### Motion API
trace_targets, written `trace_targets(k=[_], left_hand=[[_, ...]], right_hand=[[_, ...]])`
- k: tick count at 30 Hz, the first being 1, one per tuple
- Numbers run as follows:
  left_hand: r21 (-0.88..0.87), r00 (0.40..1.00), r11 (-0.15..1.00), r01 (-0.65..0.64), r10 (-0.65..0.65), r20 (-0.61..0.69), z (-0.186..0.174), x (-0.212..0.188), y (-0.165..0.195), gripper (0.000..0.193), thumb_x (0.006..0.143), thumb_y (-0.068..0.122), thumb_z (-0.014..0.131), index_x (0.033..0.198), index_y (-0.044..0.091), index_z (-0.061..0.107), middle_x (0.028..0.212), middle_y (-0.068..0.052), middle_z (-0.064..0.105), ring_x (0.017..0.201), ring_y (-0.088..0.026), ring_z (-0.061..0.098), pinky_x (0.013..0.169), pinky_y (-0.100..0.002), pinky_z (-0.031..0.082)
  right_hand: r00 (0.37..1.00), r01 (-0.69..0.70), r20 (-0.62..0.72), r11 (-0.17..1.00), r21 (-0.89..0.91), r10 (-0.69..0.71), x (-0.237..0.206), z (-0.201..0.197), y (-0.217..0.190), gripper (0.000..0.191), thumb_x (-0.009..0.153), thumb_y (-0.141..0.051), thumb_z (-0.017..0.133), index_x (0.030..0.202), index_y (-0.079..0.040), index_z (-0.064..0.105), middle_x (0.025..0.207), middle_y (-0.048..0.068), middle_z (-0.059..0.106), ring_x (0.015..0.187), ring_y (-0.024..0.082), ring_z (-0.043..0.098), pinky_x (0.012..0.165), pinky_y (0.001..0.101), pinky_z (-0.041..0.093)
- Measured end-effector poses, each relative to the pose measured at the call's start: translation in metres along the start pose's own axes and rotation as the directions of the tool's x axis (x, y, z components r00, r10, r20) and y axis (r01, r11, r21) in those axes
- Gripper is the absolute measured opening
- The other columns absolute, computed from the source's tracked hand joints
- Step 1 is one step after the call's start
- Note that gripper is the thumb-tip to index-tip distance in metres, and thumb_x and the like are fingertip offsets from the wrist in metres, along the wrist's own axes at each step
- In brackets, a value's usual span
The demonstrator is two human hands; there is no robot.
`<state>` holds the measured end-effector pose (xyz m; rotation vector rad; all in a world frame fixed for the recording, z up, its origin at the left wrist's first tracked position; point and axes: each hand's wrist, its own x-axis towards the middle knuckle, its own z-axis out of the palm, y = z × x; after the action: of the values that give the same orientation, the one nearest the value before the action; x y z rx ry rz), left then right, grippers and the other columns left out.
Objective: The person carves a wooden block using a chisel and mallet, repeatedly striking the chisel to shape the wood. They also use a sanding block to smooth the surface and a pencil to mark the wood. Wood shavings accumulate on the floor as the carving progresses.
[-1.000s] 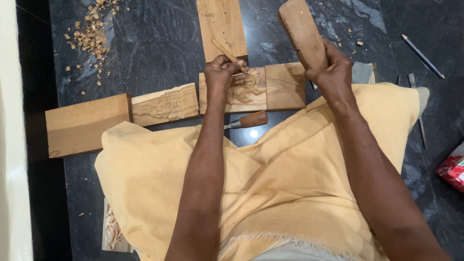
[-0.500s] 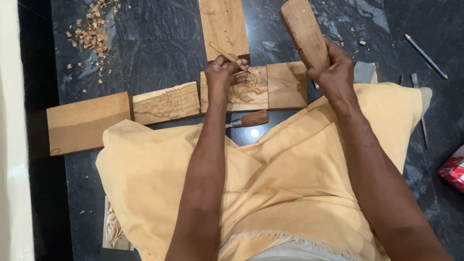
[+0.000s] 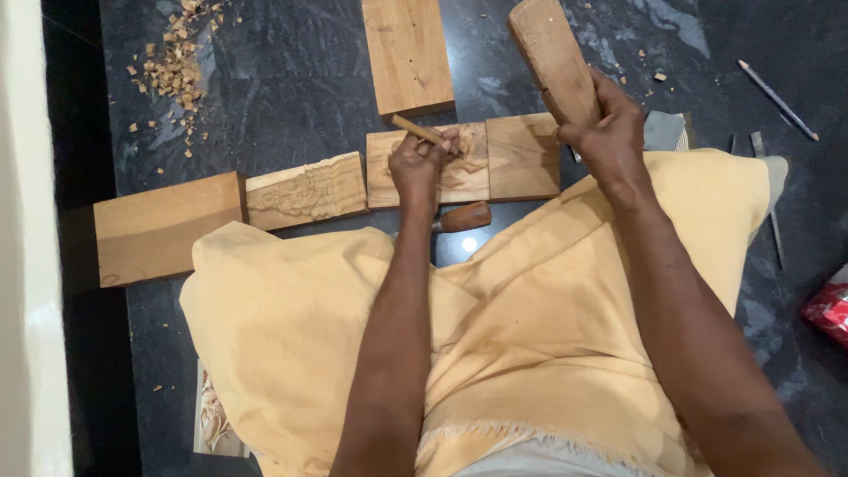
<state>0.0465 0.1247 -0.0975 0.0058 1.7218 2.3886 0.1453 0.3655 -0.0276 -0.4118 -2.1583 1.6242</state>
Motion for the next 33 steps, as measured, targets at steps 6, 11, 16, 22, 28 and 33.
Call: trace_targets(k=[6, 11, 16, 22, 28, 33], left_hand=[[-0.009, 0.991, 0.991, -0.132, 0.132, -0.016, -0.003, -0.002, -0.024, 0.019, 0.089, -0.019, 0.061, 0.103, -0.006, 0.063, 0.105, -0.020, 0.075, 0.094, -0.020, 0.073, 0.087, -0.029, 0.062], [-0.051, 0.986, 0.985, -0.166, 0.165, -0.020, -0.007, -0.005, -0.035, 0.020, 0.088, -0.021, 0.062, 0.102, -0.007, 0.062, 0.105, -0.020, 0.074, 0.098, -0.021, 0.073, 0.088, -0.030, 0.062], [-0.085, 0.984, 0.982, -0.169, 0.164, -0.063, -0.005, -0.006, -0.037, 0.021, 0.088, -0.021, 0.063, 0.103, -0.006, 0.062, 0.105, -0.021, 0.074, 0.099, -0.021, 0.073, 0.089, -0.030, 0.062], [-0.121, 0.988, 0.981, -0.152, 0.147, -0.054, -0.007, -0.006, -0.037, 0.021, 0.089, -0.021, 0.063, 0.104, -0.006, 0.062, 0.107, -0.022, 0.074, 0.097, -0.021, 0.072, 0.087, -0.031, 0.062], [-0.116, 0.984, 0.977, -0.176, 0.170, -0.057, -0.008, -0.007, -0.038, 0.021, 0.089, -0.020, 0.064, 0.104, -0.005, 0.063, 0.105, -0.021, 0.074, 0.095, -0.021, 0.072, 0.088, -0.032, 0.061], [-0.067, 0.985, 0.984, -0.166, 0.162, -0.066, -0.009, -0.009, -0.037, 0.021, 0.089, -0.020, 0.062, 0.104, -0.005, 0.063, 0.106, -0.021, 0.075, 0.095, -0.020, 0.072, 0.086, -0.030, 0.060]], right_hand=[[1.000, -0.018, 0.000, 1.000, 0.003, 0.018, 0.002, 0.000, 0.004, 0.075, 0.072, 0.001, 0.077, 0.146, -0.004, 0.060, 0.133, 0.009, 0.071, 0.121, 0.018, 0.068, 0.103, 0.0299, 0.053], [1.000, 0.024, 0.000, 0.998, -0.063, -0.024, 0.002, 0.000, 0.002, 0.076, 0.073, 0.001, 0.079, 0.146, -0.004, 0.060, 0.133, 0.009, 0.071, 0.120, 0.018, 0.068, 0.102, 0.0302, 0.054], [1.000, -0.022, 0.002, 0.997, -0.079, 0.023, 0.001, 0.001, -0.004, 0.077, 0.072, 0.001, 0.079, 0.146, -0.006, 0.060, 0.130, 0.008, 0.072, 0.116, 0.017, 0.070, 0.099, 0.0294, 0.055], [1.000, 0.001, 0.014, 0.998, -0.070, 0.000, 0.000, 0.002, -0.006, 0.077, 0.073, 0.002, 0.079, 0.147, -0.006, 0.060, 0.130, 0.009, 0.073, 0.116, 0.018, 0.070, 0.100, 0.0301, 0.055], [1.000, -0.008, 0.028, 0.999, -0.047, 0.010, -0.001, 0.003, -0.004, 0.077, 0.073, 0.003, 0.079, 0.146, -0.006, 0.061, 0.130, 0.009, 0.073, 0.116, 0.017, 0.070, 0.100, 0.0299, 0.055], [0.999, 0.022, 0.043, 0.998, -0.056, -0.020, -0.001, 0.003, -0.003, 0.077, 0.073, 0.003, 0.079, 0.147, -0.006, 0.060, 0.130, 0.009, 0.072, 0.117, 0.017, 0.069, 0.101, 0.0301, 0.054]])
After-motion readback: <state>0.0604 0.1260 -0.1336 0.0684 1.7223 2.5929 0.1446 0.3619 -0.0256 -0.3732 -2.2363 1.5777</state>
